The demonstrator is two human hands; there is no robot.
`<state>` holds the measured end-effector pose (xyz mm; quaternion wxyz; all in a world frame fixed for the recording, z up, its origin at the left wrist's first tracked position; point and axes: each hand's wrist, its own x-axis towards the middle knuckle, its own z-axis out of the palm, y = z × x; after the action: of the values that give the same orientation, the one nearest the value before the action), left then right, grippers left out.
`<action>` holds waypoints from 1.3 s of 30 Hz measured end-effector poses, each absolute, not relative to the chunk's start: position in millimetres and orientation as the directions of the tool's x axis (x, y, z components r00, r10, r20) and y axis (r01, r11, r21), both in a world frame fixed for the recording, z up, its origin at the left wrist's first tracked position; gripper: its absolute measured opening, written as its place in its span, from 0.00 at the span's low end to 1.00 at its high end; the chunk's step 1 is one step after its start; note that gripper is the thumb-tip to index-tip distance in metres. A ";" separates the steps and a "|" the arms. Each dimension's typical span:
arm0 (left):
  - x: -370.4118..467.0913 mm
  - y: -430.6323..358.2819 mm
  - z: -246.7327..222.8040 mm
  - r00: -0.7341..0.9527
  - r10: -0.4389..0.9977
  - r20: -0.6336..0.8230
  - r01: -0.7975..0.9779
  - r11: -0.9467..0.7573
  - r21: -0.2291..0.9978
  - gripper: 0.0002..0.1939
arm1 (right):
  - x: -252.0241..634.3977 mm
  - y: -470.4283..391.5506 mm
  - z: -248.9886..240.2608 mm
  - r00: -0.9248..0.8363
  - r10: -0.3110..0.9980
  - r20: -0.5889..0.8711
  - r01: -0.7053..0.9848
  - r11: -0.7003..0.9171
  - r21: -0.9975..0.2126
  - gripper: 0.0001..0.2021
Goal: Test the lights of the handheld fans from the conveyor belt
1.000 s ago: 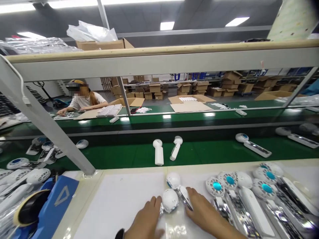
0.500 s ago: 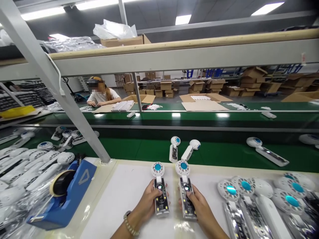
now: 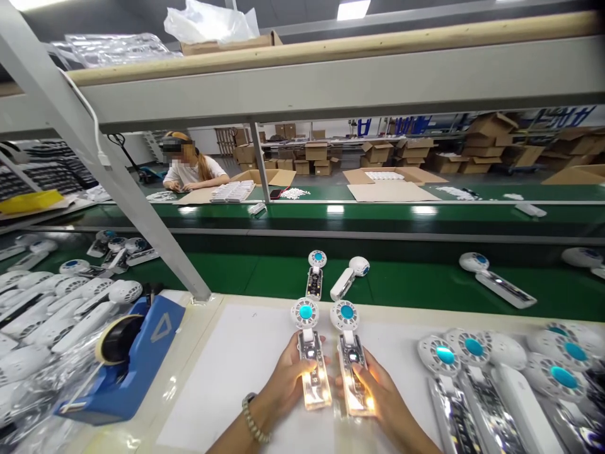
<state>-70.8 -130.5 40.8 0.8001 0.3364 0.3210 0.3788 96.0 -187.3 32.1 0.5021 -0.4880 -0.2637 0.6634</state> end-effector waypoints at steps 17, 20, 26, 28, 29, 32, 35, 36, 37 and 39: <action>-69.7 -129.5 35.4 0.498 0.818 -0.286 -0.438 0.523 0.731 0.21 | 94.3 -188.3 36.4 0.002 0.926 -0.377 -0.432 -0.339 -0.836 0.37; -70.5 -129.3 34.9 0.516 0.808 -0.283 -0.436 0.532 0.726 0.21 | 95.5 -187.7 33.8 -0.012 0.921 -0.389 -0.437 -0.355 -0.826 0.37; -74.3 -130.3 29.3 0.596 0.779 -0.195 -0.401 0.500 0.768 0.24 | 95.0 -188.6 26.2 -0.043 0.954 -0.298 -0.412 -0.288 -0.864 0.36; -74.3 -130.8 29.0 0.611 0.772 -0.175 -0.396 0.490 0.777 0.25 | 94.9 -189.7 26.2 -0.066 0.974 -0.217 -0.395 -0.225 -0.891 0.34; -74.0 -130.9 29.2 0.616 0.770 -0.168 -0.397 0.487 0.778 0.25 | 95.2 -190.2 26.7 -0.085 0.979 -0.186 -0.381 -0.204 -0.902 0.33; -73.0 -130.8 30.6 0.615 0.773 -0.157 -0.400 0.477 0.783 0.26 | 96.6 -191.2 28.8 -0.133 0.979 -0.152 -0.340 -0.189 -0.921 0.30; -72.5 -130.5 31.8 0.610 0.776 -0.164 -0.392 0.475 0.788 0.26 | 97.6 -191.2 30.4 -0.149 0.977 -0.150 -0.344 -0.194 -0.919 0.29; -72.6 -130.5 32.1 0.612 0.773 -0.166 -0.389 0.477 0.788 0.26 | 97.7 -191.1 30.9 -0.153 0.976 -0.153 -0.346 -0.198 -0.917 0.29; -72.7 -130.6 32.3 0.615 0.770 -0.168 -0.387 0.480 0.787 0.26 | 97.6 -191.0 31.5 -0.150 0.976 -0.160 -0.343 -0.203 -0.917 0.29; -73.0 -131.0 32.7 0.618 0.768 -0.171 -0.386 0.486 0.784 0.26 | 97.5 -191.1 33.1 -0.121 0.976 -0.182 -0.323 -0.212 -0.922 0.30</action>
<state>-73.0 -131.0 32.7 0.8215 0.3660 0.2606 0.3510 97.5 -191.1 33.1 0.5021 -0.4329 -0.3768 0.6469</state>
